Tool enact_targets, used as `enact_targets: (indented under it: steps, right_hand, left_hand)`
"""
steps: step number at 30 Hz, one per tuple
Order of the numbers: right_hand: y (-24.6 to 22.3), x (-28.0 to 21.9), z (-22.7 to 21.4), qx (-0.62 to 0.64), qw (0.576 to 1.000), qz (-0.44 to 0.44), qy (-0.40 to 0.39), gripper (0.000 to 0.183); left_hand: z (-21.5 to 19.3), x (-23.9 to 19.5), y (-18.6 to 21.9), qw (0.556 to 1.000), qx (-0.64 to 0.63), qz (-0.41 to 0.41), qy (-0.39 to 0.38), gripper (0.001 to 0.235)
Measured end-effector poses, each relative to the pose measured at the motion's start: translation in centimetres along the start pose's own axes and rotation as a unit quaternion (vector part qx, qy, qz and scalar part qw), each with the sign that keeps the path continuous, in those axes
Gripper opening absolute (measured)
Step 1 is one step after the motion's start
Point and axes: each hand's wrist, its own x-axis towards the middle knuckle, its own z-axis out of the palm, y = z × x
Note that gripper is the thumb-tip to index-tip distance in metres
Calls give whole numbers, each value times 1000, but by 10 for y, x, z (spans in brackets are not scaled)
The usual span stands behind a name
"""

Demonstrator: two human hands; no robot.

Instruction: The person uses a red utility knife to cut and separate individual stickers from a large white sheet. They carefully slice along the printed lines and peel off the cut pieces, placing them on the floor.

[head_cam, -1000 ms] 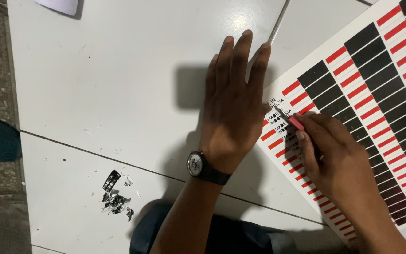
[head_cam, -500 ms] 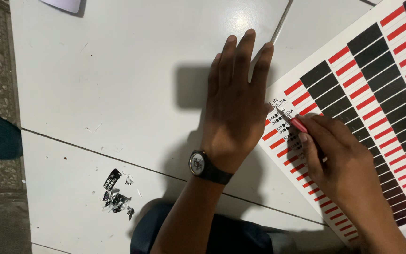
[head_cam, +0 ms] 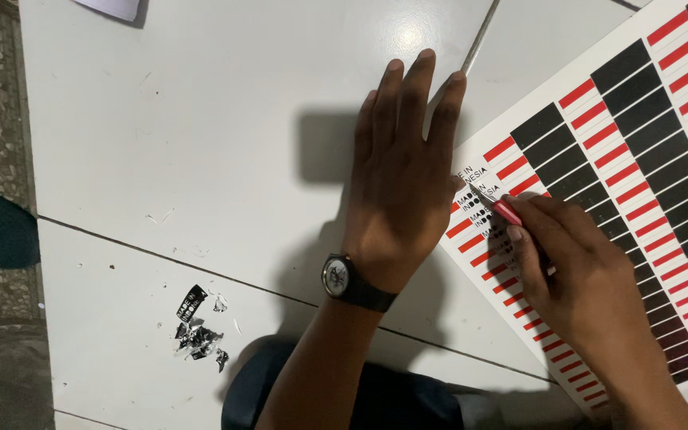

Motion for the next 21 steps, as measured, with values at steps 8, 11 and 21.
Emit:
enact_targets:
  steps: [8, 11, 21]
  right_hand:
    - [2, -2, 2, -9, 1000, 5, -4, 31]
    - [2, -2, 2, -12, 1000, -2, 1, 31]
    - [0, -1, 1, -2, 1000, 0, 0, 31]
  left_hand:
    - [-1, 0, 0, 1000, -17, 4, -1, 91]
    - [-2, 0, 0, 1000, -15, 3, -7, 91]
    - [-1, 0, 0, 1000, -14, 7, 0, 87]
